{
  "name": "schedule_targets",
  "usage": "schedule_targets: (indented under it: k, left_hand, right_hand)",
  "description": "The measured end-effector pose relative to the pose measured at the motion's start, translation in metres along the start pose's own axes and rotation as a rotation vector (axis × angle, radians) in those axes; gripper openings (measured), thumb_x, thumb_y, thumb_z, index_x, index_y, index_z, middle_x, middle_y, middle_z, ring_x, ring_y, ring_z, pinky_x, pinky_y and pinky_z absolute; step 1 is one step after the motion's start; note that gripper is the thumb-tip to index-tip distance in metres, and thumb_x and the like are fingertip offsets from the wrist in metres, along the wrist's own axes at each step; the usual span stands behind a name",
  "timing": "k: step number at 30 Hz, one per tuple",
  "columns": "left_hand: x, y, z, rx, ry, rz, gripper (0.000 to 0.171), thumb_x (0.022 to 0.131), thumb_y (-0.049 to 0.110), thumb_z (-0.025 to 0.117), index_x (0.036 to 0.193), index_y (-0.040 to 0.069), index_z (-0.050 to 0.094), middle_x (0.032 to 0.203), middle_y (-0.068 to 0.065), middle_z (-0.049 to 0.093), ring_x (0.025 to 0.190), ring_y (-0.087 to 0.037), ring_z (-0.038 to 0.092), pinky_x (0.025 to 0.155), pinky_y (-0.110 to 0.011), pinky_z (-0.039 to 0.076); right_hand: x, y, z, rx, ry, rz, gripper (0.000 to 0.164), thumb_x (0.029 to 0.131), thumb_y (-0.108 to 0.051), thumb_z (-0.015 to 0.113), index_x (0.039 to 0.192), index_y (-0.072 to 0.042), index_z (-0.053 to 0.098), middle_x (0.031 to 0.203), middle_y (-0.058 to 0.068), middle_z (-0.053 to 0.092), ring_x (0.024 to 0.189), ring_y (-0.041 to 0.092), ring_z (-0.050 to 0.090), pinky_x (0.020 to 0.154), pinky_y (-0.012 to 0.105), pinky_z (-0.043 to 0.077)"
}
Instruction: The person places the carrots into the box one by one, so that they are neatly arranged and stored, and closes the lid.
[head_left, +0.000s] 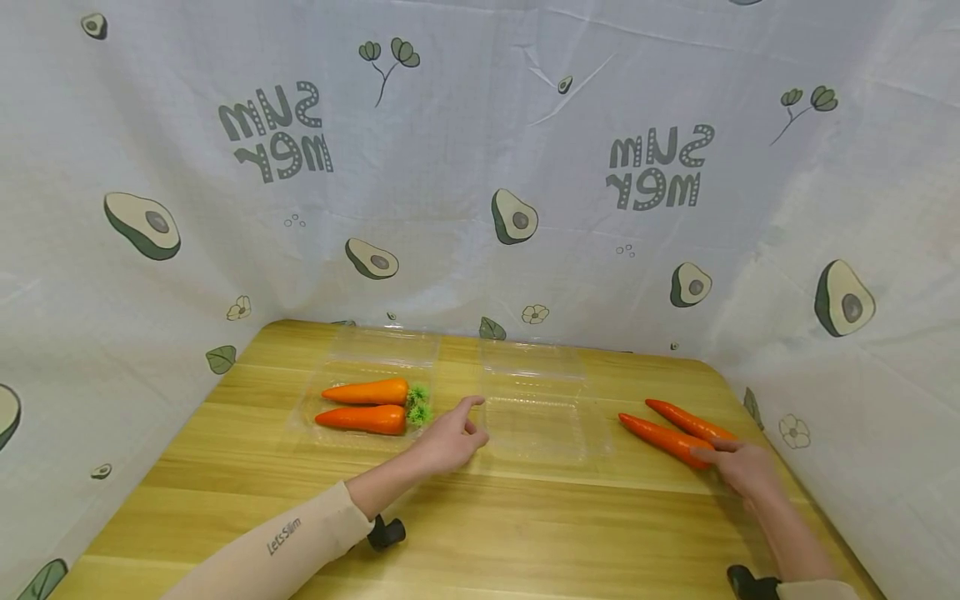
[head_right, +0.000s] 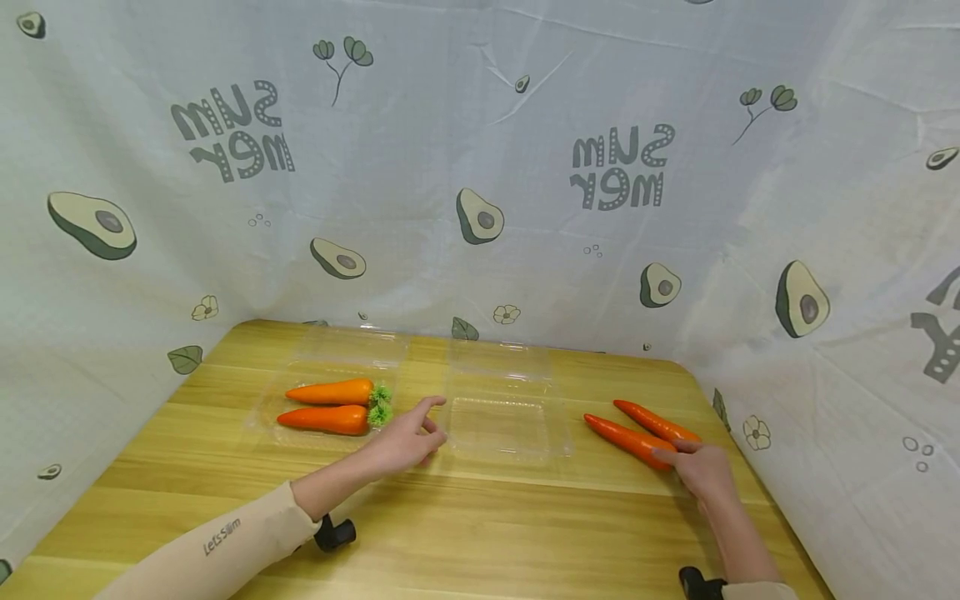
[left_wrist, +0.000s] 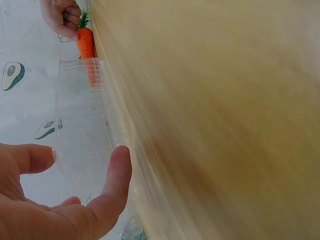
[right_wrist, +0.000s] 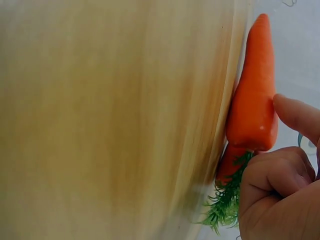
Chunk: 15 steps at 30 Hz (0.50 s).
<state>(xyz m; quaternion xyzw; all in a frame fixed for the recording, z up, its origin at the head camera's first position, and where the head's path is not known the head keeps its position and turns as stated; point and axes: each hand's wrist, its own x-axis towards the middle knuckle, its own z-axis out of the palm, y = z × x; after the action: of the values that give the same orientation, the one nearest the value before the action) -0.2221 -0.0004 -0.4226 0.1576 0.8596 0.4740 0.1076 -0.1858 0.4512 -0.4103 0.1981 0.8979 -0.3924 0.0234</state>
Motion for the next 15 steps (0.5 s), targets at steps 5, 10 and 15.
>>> schedule_targets:
  k: [5, 10, 15]
  left_hand:
    - [-0.0004, 0.0009, 0.0003, -0.002, 0.001, 0.002, 0.061, 0.099, 0.021, 0.059, 0.155, 0.013, 0.036, 0.111, -0.012, 0.065, 0.074, -0.019, 0.060, 0.059, -0.033, 0.048]
    - [-0.0005, 0.0018, -0.0002, -0.008, 0.004, 0.005, 0.062, 0.098, 0.021, 0.060, 0.155, 0.013, 0.036, 0.110, -0.012, 0.065, 0.072, -0.019, 0.059, 0.058, -0.033, 0.047]
    - [-0.0002, 0.0007, 0.0004, -0.001, 0.005, 0.003, 0.062, 0.098, 0.022, 0.060, 0.155, 0.015, 0.037, 0.110, -0.011, 0.064, 0.075, -0.020, 0.059, 0.059, -0.034, 0.047]
  right_hand:
    - [-0.0002, 0.0012, 0.0002, -0.001, -0.004, -0.004, 0.084, 0.087, -0.032, 0.075, 0.145, 0.017, 0.037, 0.050, -0.009, 0.033, 0.043, 0.008, 0.034, 0.047, 0.027, 0.034]
    - [-0.0001, 0.0020, -0.0007, -0.026, -0.024, -0.017, 0.087, 0.087, -0.033, 0.075, 0.145, 0.018, 0.036, 0.050, -0.008, 0.033, 0.044, 0.009, 0.035, 0.047, 0.028, 0.034]
    - [0.0015, 0.0017, -0.0017, -0.094, -0.039, -0.030, 0.088, 0.089, -0.041, 0.074, 0.145, 0.017, 0.038, 0.074, 0.020, 0.056, 0.066, 0.026, 0.051, 0.062, 0.032, 0.039]
